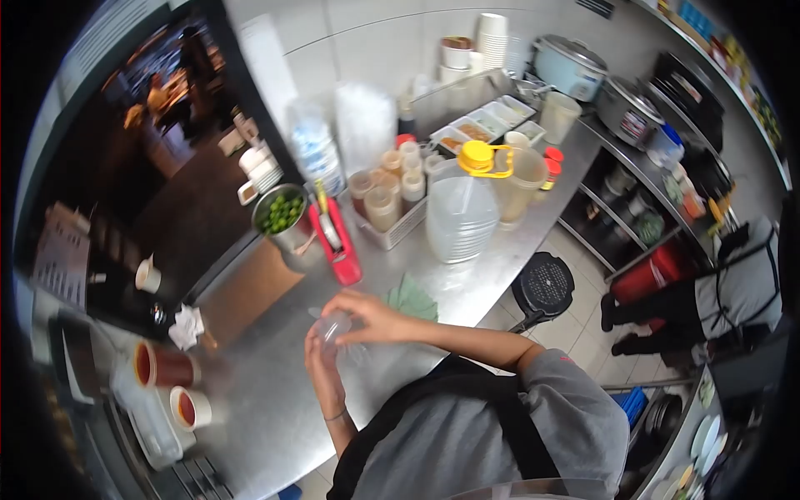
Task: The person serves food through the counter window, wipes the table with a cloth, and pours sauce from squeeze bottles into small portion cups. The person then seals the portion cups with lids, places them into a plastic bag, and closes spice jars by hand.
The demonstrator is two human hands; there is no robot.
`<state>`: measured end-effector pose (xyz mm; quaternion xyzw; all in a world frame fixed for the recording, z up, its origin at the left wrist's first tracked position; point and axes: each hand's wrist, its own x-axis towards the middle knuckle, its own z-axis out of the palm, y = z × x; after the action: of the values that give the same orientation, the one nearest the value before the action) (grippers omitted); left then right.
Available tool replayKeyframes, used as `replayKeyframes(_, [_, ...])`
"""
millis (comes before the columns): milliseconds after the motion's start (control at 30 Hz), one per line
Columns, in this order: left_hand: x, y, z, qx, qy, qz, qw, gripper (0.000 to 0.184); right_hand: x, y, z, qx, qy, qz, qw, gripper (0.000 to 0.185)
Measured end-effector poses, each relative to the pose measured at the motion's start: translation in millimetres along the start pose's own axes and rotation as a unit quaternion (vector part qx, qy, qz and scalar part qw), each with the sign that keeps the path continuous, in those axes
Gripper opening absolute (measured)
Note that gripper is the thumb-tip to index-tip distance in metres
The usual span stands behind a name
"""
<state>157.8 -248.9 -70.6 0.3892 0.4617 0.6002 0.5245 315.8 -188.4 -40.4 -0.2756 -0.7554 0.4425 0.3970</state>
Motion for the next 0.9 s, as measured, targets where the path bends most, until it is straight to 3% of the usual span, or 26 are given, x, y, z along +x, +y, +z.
replayKeyframes(33, [0,5,10,-0.107,-0.002,-0.009,0.994,0.040,1,-4,-4,-0.006,0.015,0.002,1.000,0.040])
replayKeyframes(133, [4,9,22,-0.096,-0.030,-0.008,0.995,0.041,7,-12,-22,-0.070,-0.008,-0.118,0.991,0.044])
replayKeyframes(267, [17,3,35,-0.118,-0.055,-0.011,0.991,0.043,10,-36,-71,-0.043,-0.068,-0.057,0.995,0.044])
replayKeyframes(333, [22,2,51,-0.152,-0.043,-0.033,0.987,0.044,10,-47,-95,-0.235,-0.081,-0.114,0.962,0.043])
replayKeyframes(467, [26,11,97,-0.237,-0.022,-0.026,0.971,0.048,11,-63,-126,-0.260,-0.108,-0.103,0.954,0.046])
replayKeyframes(567, [29,15,114,-0.207,-0.022,0.050,0.977,0.052,13,-66,-154,-0.208,-0.143,-0.153,0.955,0.049])
replayKeyframes(700, [38,16,111,-0.184,-0.023,0.035,0.982,0.050,38,-95,-228,-0.227,-0.060,-0.293,0.927,0.040])
replayKeyframes(767, [49,8,94,0.140,0.037,0.014,0.989,0.043,66,-103,-293,-0.322,0.003,-0.234,0.917,0.037])
replayKeyframes(800, [56,-4,83,0.243,0.085,0.023,0.966,0.035,92,-101,-327,-0.341,0.075,-0.272,0.897,0.036])
replayKeyframes(833, [63,-17,72,0.242,0.092,0.023,0.966,0.035,114,-92,-357,-0.353,0.141,-0.272,0.884,0.035])
replayKeyframes(867, [69,-30,60,0.425,0.139,0.038,0.894,0.037,139,-70,-393,-0.409,0.154,-0.253,0.863,0.036])
replayKeyframes(900, [73,-44,49,0.590,0.180,0.048,0.786,0.039,163,-42,-426,-0.421,0.145,-0.244,0.861,0.037])
